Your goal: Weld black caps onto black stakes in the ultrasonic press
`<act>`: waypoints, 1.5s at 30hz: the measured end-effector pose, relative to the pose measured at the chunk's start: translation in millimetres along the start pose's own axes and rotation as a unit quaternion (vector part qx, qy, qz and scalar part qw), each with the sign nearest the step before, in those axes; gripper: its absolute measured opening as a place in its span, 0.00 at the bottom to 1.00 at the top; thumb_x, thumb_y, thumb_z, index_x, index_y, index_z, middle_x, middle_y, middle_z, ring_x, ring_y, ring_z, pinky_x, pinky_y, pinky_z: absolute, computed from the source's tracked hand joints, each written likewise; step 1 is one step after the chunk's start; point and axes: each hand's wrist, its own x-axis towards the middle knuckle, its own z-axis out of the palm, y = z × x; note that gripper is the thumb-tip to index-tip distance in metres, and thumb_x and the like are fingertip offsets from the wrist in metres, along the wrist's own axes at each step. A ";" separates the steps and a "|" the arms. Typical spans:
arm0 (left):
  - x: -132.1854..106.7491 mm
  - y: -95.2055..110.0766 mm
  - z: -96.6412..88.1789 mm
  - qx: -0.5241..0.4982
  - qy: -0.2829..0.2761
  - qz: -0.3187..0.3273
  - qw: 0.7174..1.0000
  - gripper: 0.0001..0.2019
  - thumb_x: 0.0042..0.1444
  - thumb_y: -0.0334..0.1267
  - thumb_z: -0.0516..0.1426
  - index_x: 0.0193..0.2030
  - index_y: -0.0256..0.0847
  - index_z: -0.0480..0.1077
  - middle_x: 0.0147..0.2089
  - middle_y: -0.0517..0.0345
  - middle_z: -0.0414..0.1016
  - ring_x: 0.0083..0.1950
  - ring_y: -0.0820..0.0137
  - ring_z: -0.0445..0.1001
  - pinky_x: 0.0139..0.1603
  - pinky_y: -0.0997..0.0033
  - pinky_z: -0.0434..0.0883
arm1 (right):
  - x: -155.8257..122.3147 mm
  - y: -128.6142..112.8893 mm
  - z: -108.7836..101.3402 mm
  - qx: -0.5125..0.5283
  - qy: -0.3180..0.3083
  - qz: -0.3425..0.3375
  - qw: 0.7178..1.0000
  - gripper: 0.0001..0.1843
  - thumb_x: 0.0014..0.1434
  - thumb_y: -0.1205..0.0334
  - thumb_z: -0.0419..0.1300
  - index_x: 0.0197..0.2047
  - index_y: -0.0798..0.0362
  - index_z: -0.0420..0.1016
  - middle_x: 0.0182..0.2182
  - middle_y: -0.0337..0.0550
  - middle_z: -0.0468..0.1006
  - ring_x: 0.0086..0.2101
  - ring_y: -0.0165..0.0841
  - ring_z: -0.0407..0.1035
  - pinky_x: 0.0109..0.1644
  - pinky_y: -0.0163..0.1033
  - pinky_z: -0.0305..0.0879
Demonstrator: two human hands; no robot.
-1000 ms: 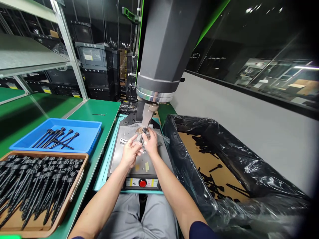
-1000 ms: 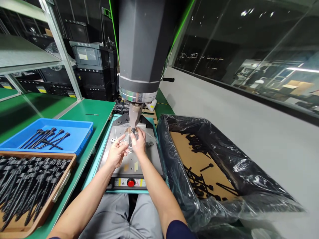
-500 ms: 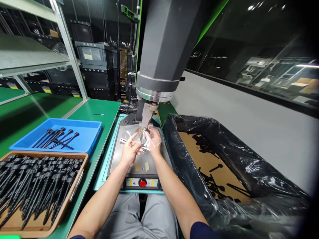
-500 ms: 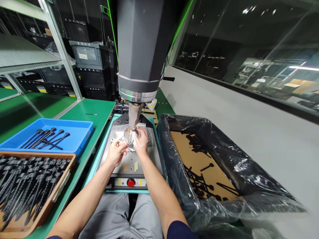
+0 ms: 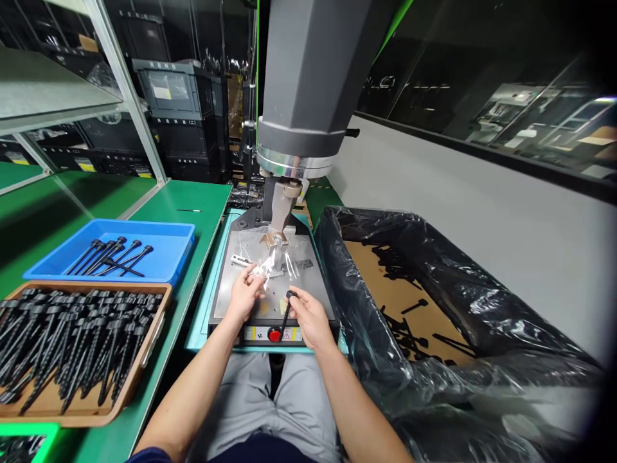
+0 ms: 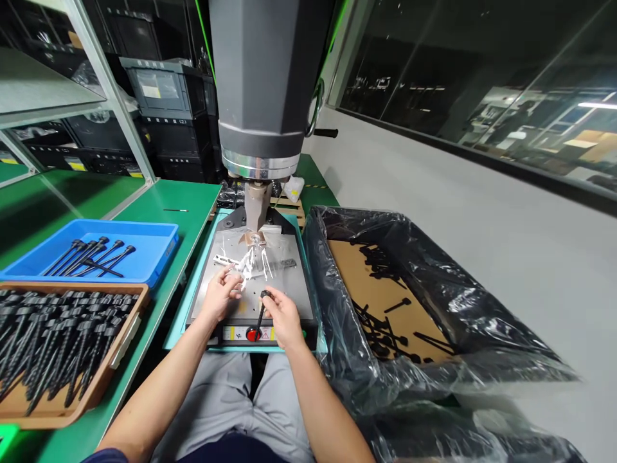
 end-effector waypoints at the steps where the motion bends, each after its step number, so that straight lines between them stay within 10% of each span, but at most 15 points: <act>1: -3.5 -3.6 -6.2 0.034 0.027 0.016 0.999 0.32 0.49 0.46 0.64 0.60 0.37 0.63 0.35 0.56 0.73 0.32 0.71 0.74 0.27 0.73 0.69 | -4.4 -2.7 -2.6 -0.019 -0.002 -0.018 1.000 0.25 0.50 0.50 0.68 0.48 0.53 0.76 0.35 0.45 0.79 0.30 0.33 0.70 0.29 0.36 0.65; 7: -45.4 -17.0 -27.6 0.174 0.193 0.185 0.948 0.20 0.54 0.43 0.61 0.53 0.41 0.70 0.44 0.52 0.74 0.45 0.69 0.73 0.42 0.71 0.71 | -17.8 -14.3 -5.7 -0.147 0.004 -0.179 0.973 0.18 0.50 0.57 0.70 0.45 0.50 0.76 0.38 0.43 0.76 0.33 0.33 0.70 0.40 0.40 0.68; 16: -82.9 -8.3 17.2 0.164 -0.106 0.181 0.964 0.16 0.50 0.38 0.64 0.47 0.45 0.76 0.47 0.49 0.76 0.43 0.63 0.74 0.40 0.67 0.72 | -27.0 -20.0 11.3 -0.133 0.009 -0.213 0.968 0.16 0.51 0.57 0.69 0.41 0.50 0.72 0.36 0.41 0.73 0.34 0.33 0.69 0.40 0.39 0.69; 33: -98.1 -4.5 1.8 0.242 -0.113 0.094 0.959 0.10 0.55 0.43 0.59 0.38 0.39 0.77 0.29 0.55 0.76 0.30 0.69 0.71 0.32 0.71 0.67 | -29.1 -5.1 19.3 -0.011 -0.091 -0.046 0.995 0.27 0.50 0.58 0.69 0.52 0.50 0.68 0.35 0.43 0.80 0.33 0.36 0.74 0.39 0.42 0.73; 39: -125.3 34.5 -37.2 0.377 -0.089 0.087 0.918 0.09 0.56 0.40 0.57 0.35 0.37 0.76 0.27 0.59 0.74 0.28 0.72 0.68 0.31 0.75 0.64 | -34.9 15.3 37.3 -0.040 -0.161 -0.030 0.986 0.32 0.50 0.55 0.70 0.56 0.52 0.66 0.38 0.46 0.78 0.38 0.38 0.74 0.38 0.42 0.72; 45: -163.3 97.5 -130.1 0.561 0.076 0.094 0.819 0.11 0.57 0.39 0.56 0.43 0.41 0.77 0.42 0.54 0.79 0.43 0.67 0.76 0.45 0.71 0.69 | -31.9 28.0 29.1 -0.054 -0.179 0.018 0.982 0.26 0.51 0.50 0.69 0.49 0.53 0.72 0.38 0.49 0.79 0.39 0.38 0.74 0.38 0.40 0.72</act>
